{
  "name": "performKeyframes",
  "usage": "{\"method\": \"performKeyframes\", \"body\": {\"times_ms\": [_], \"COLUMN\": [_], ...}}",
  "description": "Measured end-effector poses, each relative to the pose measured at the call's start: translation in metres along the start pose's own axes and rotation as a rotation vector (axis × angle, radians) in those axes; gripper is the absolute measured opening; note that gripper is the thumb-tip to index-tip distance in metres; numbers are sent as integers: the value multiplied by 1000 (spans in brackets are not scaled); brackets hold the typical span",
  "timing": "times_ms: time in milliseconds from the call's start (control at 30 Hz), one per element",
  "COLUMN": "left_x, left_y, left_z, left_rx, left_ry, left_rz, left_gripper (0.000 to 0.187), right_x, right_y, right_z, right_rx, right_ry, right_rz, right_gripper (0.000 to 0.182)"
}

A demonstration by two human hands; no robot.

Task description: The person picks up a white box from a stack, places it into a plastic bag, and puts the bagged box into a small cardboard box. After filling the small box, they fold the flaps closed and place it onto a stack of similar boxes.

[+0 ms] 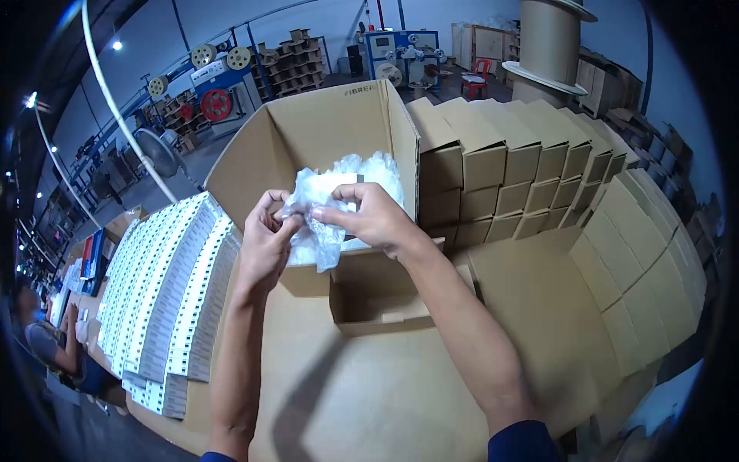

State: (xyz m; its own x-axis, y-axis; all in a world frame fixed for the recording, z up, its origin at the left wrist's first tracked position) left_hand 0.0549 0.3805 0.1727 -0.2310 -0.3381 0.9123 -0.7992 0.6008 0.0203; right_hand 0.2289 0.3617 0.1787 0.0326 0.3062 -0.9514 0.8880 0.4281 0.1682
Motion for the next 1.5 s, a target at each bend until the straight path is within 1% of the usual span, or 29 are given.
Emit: {"method": "performKeyframes", "body": {"times_ms": [33,133,167,200,267,300,400,433,467,500,533,567,667,700,733,767,800,833,867,900,933,1033,1133,1167,1267,1300,1367,1467,1500], "left_x": [3,15,18,19,15,12,13,18,20,22,25,33,30,21,15,6,-3,-4,-5,-3,0,2,-7,-5,-16,-20,-28,-38,-26], "left_y": [-5,-19,-23,-27,-29,-31,-45,-55,-66,-76,-87,-99,-119,-124,-128,-136,-141,-141,-146,-145,-144,-145,-148,-152,-164,-163,-158,-151,-150], "left_z": [14,63,81,100,144,159,197,206,214,223,228,231,245,254,264,276,290,302,310,311,317,319,322,319,320,322,327,336,334], "left_rx": [32,93,115,138,158,165,231,201,111,50,-9,-107,-280,-248,-125,-8,109,255,419,507,595,601,549,531,450,484,555,572,618], "left_ry": [-4,33,50,66,61,55,-41,-180,-153,-176,-205,-291,-389,-323,-270,-217,-160,-97,-102,-84,-54,62,159,148,147,144,138,96,171], "left_rz": [5,52,61,74,164,207,181,-217,-424,-450,-476,-453,-528,-322,-178,-36,108,-127,-98,-179,-259,-323,-423,-402,-277,-212,-83,-144,-216], "left_gripper": [25,27,27,28,28,28,34,42,53,56,59,53,48,21,13,7,8,20,18,21,25,23,21,20,19,17,14,11,18], "right_x": [-8,-24,-20,-15,-21,-12,20,27,30,34,39,46,73,75,76,77,82,89,94,92,98,95,56,59,60,63,73,71,73], "right_y": [-8,-30,-36,-42,-56,-65,-95,-109,-127,-146,-158,-168,-197,-205,-212,-218,-225,-229,-231,-231,-227,-201,-199,-202,-210,-210,-204,-205,-207], "right_z": [13,56,71,84,123,135,180,195,208,222,234,244,275,286,292,299,309,317,319,322,327,331,320,317,315,317,323,327,330], "right_rx": [-5,94,112,127,214,246,167,151,138,126,93,57,-14,-46,-79,-25,-11,0,5,94,148,265,233,250,376,461,480,534,565], "right_ry": [5,40,-24,56,-87,10,-36,-76,-117,-157,-196,-234,-346,-358,-363,-360,-362,-364,-366,-431,-392,-187,18,-10,-135,-146,-211,-220,-209], "right_rz": [81,101,65,-31,-113,-214,-447,-592,-740,-895,-896,-896,-951,-1008,-1059,-1131,-1165,-1197,-1224,-1096,-1000,-608,-110,-140,38,35,11,29,74], "right_gripper": [28,25,22,22,22,24,25,26,27,29,30,32,36,37,38,40,41,42,42,40,39,37,41,38,27,26,26,27,27]}}
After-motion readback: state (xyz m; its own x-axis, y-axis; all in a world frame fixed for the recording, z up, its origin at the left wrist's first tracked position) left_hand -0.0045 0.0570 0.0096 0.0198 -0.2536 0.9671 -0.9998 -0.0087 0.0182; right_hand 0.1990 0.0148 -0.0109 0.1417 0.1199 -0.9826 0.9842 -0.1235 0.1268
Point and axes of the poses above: each hand's wrist, its own z-axis away from the middle knuckle, its own y-axis out of the back of the hand, x = y × z, the point moved 6 cm from there along -z, towards the middle knuckle, and after that the axes turned 15 degrees about -x, right-handed, at the moved point
